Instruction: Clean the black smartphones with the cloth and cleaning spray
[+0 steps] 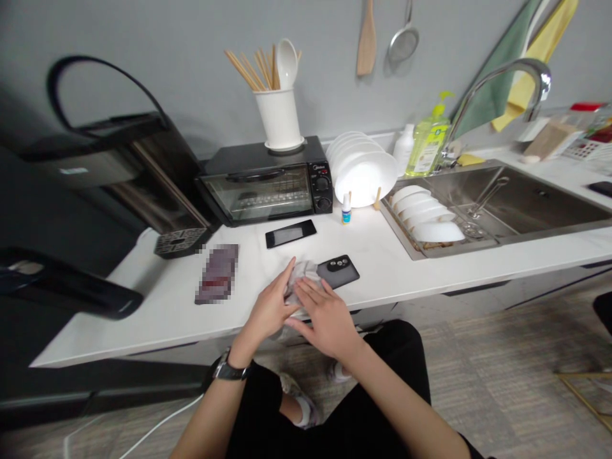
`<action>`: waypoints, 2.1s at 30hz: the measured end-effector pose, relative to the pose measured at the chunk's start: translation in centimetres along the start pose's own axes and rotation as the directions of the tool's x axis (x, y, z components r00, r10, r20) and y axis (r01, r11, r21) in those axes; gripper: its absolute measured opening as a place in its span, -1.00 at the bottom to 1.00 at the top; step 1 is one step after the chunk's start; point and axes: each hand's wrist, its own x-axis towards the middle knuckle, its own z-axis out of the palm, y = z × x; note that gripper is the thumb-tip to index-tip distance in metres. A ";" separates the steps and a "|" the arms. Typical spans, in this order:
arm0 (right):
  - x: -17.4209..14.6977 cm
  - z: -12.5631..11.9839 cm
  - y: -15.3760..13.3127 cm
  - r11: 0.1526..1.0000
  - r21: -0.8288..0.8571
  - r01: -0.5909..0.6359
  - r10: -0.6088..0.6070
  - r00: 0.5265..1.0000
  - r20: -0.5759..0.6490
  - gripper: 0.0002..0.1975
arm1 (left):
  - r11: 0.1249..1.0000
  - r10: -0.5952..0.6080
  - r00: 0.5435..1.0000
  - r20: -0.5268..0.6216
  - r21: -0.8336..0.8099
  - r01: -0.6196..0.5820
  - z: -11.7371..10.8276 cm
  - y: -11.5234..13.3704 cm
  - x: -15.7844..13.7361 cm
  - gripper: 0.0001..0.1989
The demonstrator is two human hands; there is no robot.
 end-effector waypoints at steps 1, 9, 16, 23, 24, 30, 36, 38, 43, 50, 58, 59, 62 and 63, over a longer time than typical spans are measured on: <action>-0.3 -0.6 1.4 0.999 -0.041 -0.021 0.021 1.000 -0.015 -0.34 | 1.000 0.004 1.000 -0.002 -0.003 -0.004 0.0 0.1 0.0 0.00; -1.0 -1.3 4.6 0.939 -0.204 -0.276 0.236 0.952 -0.197 -0.30 | 1.000 0.023 1.000 -0.011 -0.001 -0.023 0.0 0.2 0.2 0.03; -0.6 0.4 -0.2 0.993 -0.120 0.004 -0.004 1.000 -0.003 -0.22 | 0.999 0.030 1.000 0.003 0.041 -0.031 0.0 -0.1 0.0 -0.01; -0.3 -1.2 5.3 0.928 -0.230 -0.293 0.245 0.945 -0.214 -0.32 | 0.997 0.057 0.998 -0.032 0.046 -0.055 0.3 0.1 0.2 0.02; -0.1 -1.0 4.6 0.936 -0.219 -0.274 0.231 0.951 -0.203 -0.29 | 0.997 0.057 0.998 -0.031 0.046 -0.056 0.3 0.1 0.3 0.01; 0.8 1.1 -1.3 0.999 -0.021 0.042 -0.042 0.999 0.014 -0.20 | 0.999 0.017 1.000 0.001 0.050 -0.017 0.3 -0.2 0.4 -0.09; -0.5 -0.9 3.8 0.962 -0.227 -0.155 0.135 0.986 -0.099 -0.38 | 0.996 0.062 0.998 -0.017 0.063 -0.060 0.2 0.1 0.2 0.00; -0.7 -1.4 4.9 0.941 -0.268 -0.208 0.181 0.976 -0.122 -0.44 | 0.995 0.070 0.997 -0.022 0.069 -0.068 0.3 0.3 0.2 0.03; 0.1 0.1 1.6 0.976 -0.187 -0.111 0.092 0.990 -0.107 -0.24 | 0.996 0.061 0.998 -0.007 0.068 -0.060 0.3 0.3 0.4 -0.03; -0.7 0.5 -0.2 0.997 -0.073 0.034 -0.035 0.999 -0.007 -0.29 | 0.995 0.050 0.999 0.007 0.092 -0.050 0.2 0.3 0.1 -0.04; -3.3 -2.3 7.1 0.912 -0.290 -0.291 0.236 0.949 -0.210 -0.30 | 0.993 0.083 0.997 -0.007 0.087 -0.082 0.2 0.7 0.4 0.00; -2.9 -2.1 7.0 0.909 -0.280 -0.310 0.251 0.941 -0.228 -0.29 | 0.993 0.081 0.997 -0.004 0.087 -0.081 0.1 0.7 0.5 0.00; -0.9 -0.8 4.5 0.945 -0.213 -0.249 0.207 0.957 -0.201 -0.27 | 0.994 0.076 0.997 0.005 0.072 -0.076 0.1 0.6 0.6 -0.05; -0.3 -0.3 3.1 0.966 -0.173 -0.192 0.164 0.973 -0.164 -0.28 | 0.994 0.079 0.997 0.014 0.069 -0.080 0.2 0.5 0.6 -0.07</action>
